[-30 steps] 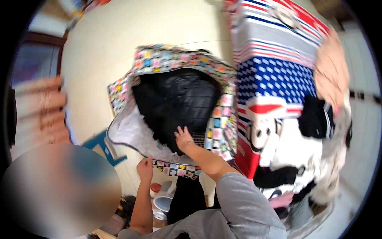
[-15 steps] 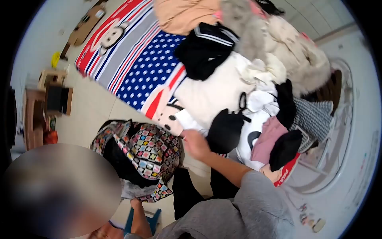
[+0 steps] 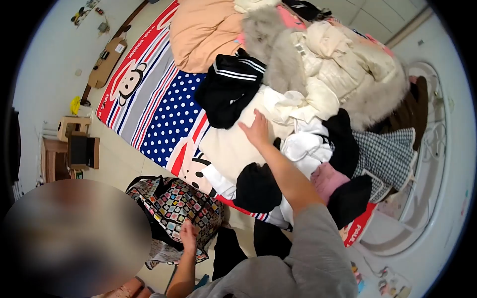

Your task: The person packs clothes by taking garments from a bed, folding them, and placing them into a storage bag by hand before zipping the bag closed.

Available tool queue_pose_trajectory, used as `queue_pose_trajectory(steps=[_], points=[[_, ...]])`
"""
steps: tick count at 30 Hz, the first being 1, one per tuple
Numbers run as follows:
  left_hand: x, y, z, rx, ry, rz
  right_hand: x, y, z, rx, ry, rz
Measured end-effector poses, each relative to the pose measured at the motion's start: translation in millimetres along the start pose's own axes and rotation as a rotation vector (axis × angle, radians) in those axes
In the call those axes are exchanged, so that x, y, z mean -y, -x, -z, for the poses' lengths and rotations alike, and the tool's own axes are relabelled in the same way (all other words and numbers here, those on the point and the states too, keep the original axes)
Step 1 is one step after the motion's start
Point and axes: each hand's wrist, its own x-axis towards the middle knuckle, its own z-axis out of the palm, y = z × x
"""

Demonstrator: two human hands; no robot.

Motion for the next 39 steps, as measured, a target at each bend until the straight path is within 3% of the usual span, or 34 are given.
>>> queue_pose_trajectory(steps=[2,4,6,10,12,14,17,18,20,22,25,28,30,32,34,36,37,38,39], points=[[16.3,19.2,-10.2,0.044,-0.084,0.102,-9.3,-44.2,-28.4,-0.090,-0.034,-0.243],[17.8,35.4,-20.9,0.083,0.001,0.185,-34.6,-85.9,-50.3,-0.056,-0.161,-0.420],[39.6,42.6,-16.8,0.039,0.091,0.264,-25.9,-113.2,-49.2,0.017,-0.099,-0.679],[43.7,45.8,-10.3,-0.125,0.155,0.362,-23.2,-148.4,-83.5,-0.281,-0.154,-0.585],[41.3,44.8,-7.2,-0.186,0.221,0.373,-5.7,-162.2,-82.5,-0.305,-0.129,-0.797],[35.2,45.3,-8.3,-0.236,0.241,0.363,-5.6,-167.0,-87.7,-0.337,-0.333,-0.695],[33.2,49.5,-9.5,-0.273,0.270,0.359,-18.0,-186.7,-92.6,-0.215,-0.782,-0.803],[33.4,50.3,-11.8,-0.270,0.289,0.358,-15.0,-188.1,-86.3,-0.207,-0.780,-0.792],[31.4,49.8,-14.6,-0.227,0.283,0.340,1.5,-184.8,-69.2,0.056,-1.037,-0.726],[27.0,48.8,-16.4,-0.164,0.271,0.322,22.7,-176.4,-57.1,0.090,-1.021,-0.669],[16.3,45.9,-9.9,-0.139,0.269,0.326,59.7,-155.6,-38.3,0.233,-1.147,-0.413],[17.9,46.1,11.9,-0.131,0.270,0.298,100.7,-125.7,-12.2,0.396,-1.155,-0.311],[25.1,47.6,31.0,-0.153,0.329,0.263,126.4,-101.7,6.3,0.571,-1.189,-0.362],[30.8,47.3,54.3,-0.274,0.325,0.229,162.4,-69.4,18.6,0.650,-1.182,-0.386],[54.5,41.8,84.8,-0.496,0.119,0.091,210.8,-30.1,17.7,0.813,-1.200,-0.349],[32.2,38.3,114.3,-0.811,-0.009,-0.004,243.2,6.8,-0.9,0.912,-1.205,-0.367],[40.1,32.8,137.5,-0.919,-0.169,-0.012,242.7,15.3,-17.7,1.088,-1.232,-0.341],[48.7,26.3,160.8,-1.015,-0.334,-0.016,276.9,50.5,-31.7,1.118,-1.272,-0.204],[57.7,18.8,181.8,-1.133,-0.471,-0.003,290.0,72.6,-52.0,1.115,-1.258,-0.251]])
